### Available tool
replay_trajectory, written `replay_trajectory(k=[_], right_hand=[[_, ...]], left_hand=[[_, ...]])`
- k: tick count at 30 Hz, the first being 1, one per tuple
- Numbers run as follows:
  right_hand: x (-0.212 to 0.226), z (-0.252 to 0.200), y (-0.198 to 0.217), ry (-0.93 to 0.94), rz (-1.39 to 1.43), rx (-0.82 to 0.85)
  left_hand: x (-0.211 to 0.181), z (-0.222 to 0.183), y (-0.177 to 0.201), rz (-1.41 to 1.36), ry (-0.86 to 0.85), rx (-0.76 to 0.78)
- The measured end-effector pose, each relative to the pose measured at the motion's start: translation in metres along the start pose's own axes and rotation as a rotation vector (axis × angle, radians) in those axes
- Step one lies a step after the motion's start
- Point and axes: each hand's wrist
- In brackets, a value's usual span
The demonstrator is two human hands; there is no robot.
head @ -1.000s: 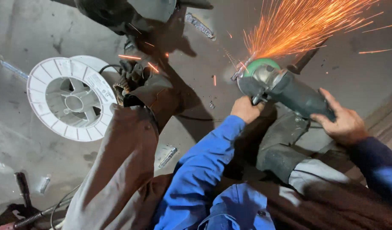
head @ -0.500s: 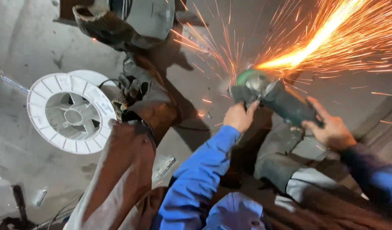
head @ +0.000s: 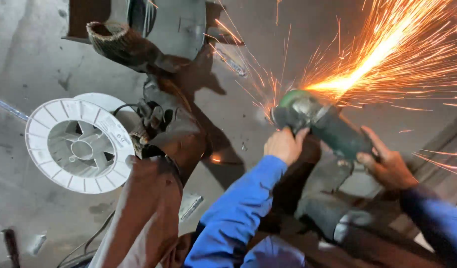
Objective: Grinding metal surfaces with an angle grinder and performing spot welding on a production floor.
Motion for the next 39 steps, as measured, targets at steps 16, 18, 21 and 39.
replay_trajectory(k=[16, 18, 21, 39], right_hand=[[0.028, -0.027, -0.011, -0.079, 0.012, -0.042], [0.012, 0.005, -0.002, -0.114, -0.061, -0.052], [-0.019, -0.017, -0.017, 0.009, -0.125, -0.089], [0.015, -0.016, -0.013, -0.074, -0.064, -0.157]], left_hand=[[0.01, -0.009, -0.018, 0.015, -0.094, -0.083], [0.009, 0.014, -0.014, 0.029, -0.135, -0.165], [0.02, -0.003, -0.025, 0.057, -0.047, -0.042], [0.012, 0.007, -0.019, -0.03, -0.085, -0.026]])
Point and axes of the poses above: each hand's wrist, its own z-axis towards the middle knuckle, its own y-axis out of the back of the hand, x = y × z, and after that the axes turned 4 degrees about x, right-handed
